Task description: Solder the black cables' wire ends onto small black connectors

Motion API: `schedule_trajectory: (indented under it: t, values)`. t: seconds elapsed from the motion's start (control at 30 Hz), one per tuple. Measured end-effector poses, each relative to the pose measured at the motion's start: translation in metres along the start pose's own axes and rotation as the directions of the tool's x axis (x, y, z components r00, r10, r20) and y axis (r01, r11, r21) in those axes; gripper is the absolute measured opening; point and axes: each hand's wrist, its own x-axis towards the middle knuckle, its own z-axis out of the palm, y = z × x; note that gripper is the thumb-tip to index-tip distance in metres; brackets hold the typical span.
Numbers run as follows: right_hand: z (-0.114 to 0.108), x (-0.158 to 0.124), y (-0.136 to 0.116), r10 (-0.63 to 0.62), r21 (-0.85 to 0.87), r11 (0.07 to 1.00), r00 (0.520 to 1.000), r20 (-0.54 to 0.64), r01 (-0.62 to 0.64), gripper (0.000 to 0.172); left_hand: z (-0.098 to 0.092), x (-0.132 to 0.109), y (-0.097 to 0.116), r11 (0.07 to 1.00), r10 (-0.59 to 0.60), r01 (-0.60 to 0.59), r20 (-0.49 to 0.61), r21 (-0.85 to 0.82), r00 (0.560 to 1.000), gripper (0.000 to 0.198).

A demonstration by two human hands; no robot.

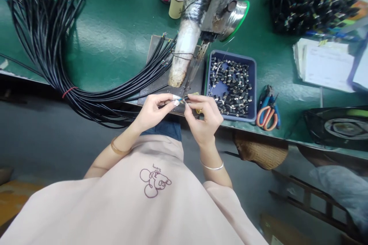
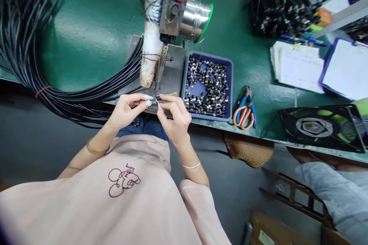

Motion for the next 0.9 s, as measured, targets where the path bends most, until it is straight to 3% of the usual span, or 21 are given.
schedule_trajectory:
  t: [0.27,0.63,0.9]
  values:
    - [-0.0019,0.0042,-0.004,-0.039,-0.042,0.998,0.999,0.023,0.039,0.015,0.0009,-0.0005,-0.0002,1.0,0.018,-0.017,-0.037,0.012,0.999,0.04]
    - [-0.0062,-0.0002,-0.0035,-0.014,-0.015,1.0,0.999,0.045,0.015,0.017,-0.0007,-0.0028,-0.0004,0.999,-0.008,0.006,0.05,0.032,0.999,0.038]
    - [-0.0028,0.0024,-0.0038,-0.023,0.009,1.0,1.0,0.016,0.023,0.018,-0.0002,-0.0023,0.0002,1.0,-0.018,0.018,0.033,-0.005,0.999,0.037]
